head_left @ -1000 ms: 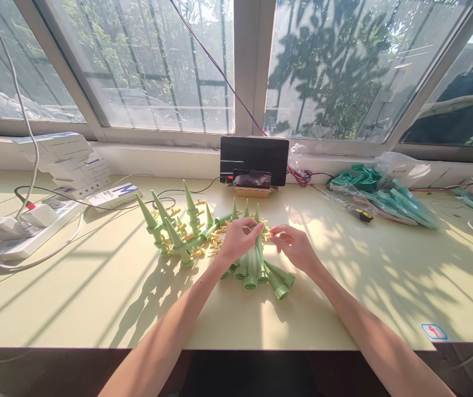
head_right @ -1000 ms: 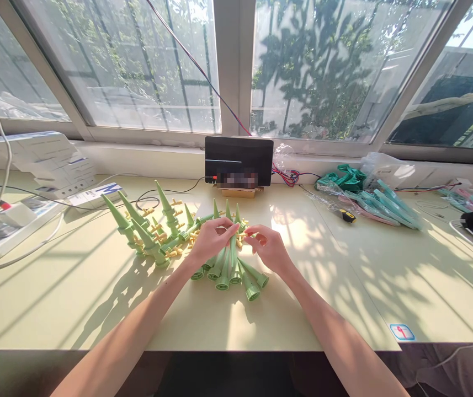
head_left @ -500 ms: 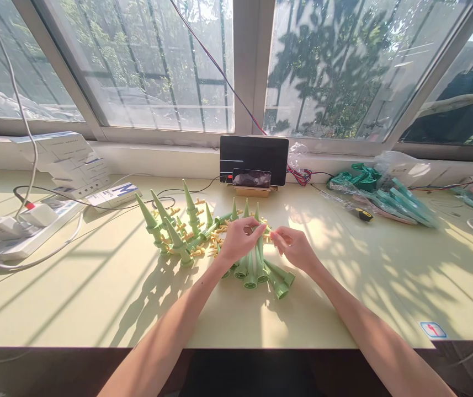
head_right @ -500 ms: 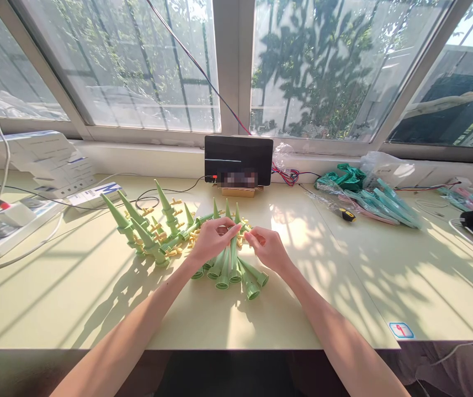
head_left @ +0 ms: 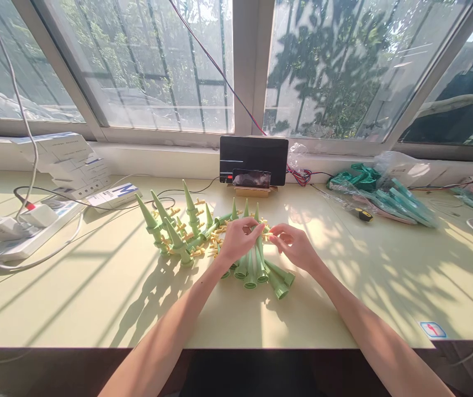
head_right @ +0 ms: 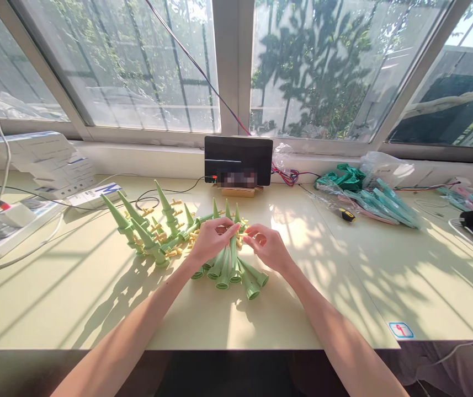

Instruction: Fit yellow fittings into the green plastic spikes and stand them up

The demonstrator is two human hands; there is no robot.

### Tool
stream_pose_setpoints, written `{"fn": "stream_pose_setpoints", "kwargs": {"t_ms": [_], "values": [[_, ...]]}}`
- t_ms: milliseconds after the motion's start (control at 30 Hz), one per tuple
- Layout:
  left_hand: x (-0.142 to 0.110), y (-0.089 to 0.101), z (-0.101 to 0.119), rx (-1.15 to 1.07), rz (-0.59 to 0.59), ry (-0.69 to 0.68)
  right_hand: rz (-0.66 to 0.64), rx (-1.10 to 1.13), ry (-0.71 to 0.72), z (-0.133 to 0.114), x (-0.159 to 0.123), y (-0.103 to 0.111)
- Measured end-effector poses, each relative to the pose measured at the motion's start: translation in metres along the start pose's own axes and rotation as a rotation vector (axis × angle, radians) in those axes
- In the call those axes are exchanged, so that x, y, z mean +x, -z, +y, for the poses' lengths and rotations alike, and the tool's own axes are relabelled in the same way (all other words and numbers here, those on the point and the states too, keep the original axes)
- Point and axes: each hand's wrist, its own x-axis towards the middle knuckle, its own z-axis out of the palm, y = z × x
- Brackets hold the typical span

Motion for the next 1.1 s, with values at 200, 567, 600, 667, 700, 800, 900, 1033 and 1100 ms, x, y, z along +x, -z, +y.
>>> {"fn": "stream_pose_setpoints", "kwargs": {"t_ms": [200, 567, 600, 667, 700, 800, 900, 1033, 1100], "values": [[-0.0002, -0.0021, -0.0027, 0.034, -0.006, -0.037, -0.035, -0.023, -0.004, -0.0008, -0.0004, -0.0015], [-0.0018, -0.0054, -0.0062, 0.067, -0.012, -0.061, -0.025, -0.126, -0.052, -0.0006, -0.0012, -0.0033], [-0.0017, -0.0049, -0.0059, 0.064, -0.012, -0.053, -0.025, -0.121, -0.048, -0.0009, -0.0011, -0.0029], [-0.0016, -0.0037, -0.0051, 0.053, -0.008, -0.03, -0.02, -0.09, -0.035, -0.0013, -0.0006, -0.0017], [-0.0014, -0.0032, -0.0049, 0.047, -0.004, -0.02, -0.018, -0.068, -0.028, -0.0014, -0.0004, -0.0011], [-0.001, -0.0023, -0.0048, 0.029, 0.004, -0.004, -0.017, -0.014, -0.012, -0.0005, 0.0001, -0.0003], [-0.0006, -0.0026, -0.0057, 0.032, 0.004, -0.005, -0.028, -0.001, -0.007, 0.0009, -0.0001, -0.0013], [-0.001, -0.0038, -0.0063, 0.073, 0.01, -0.022, -0.041, -0.038, -0.011, 0.0005, -0.0009, -0.0022], [-0.0014, -0.0046, -0.0059, 0.103, 0.02, -0.056, -0.051, -0.074, -0.017, -0.0008, -0.0012, -0.002]]}}
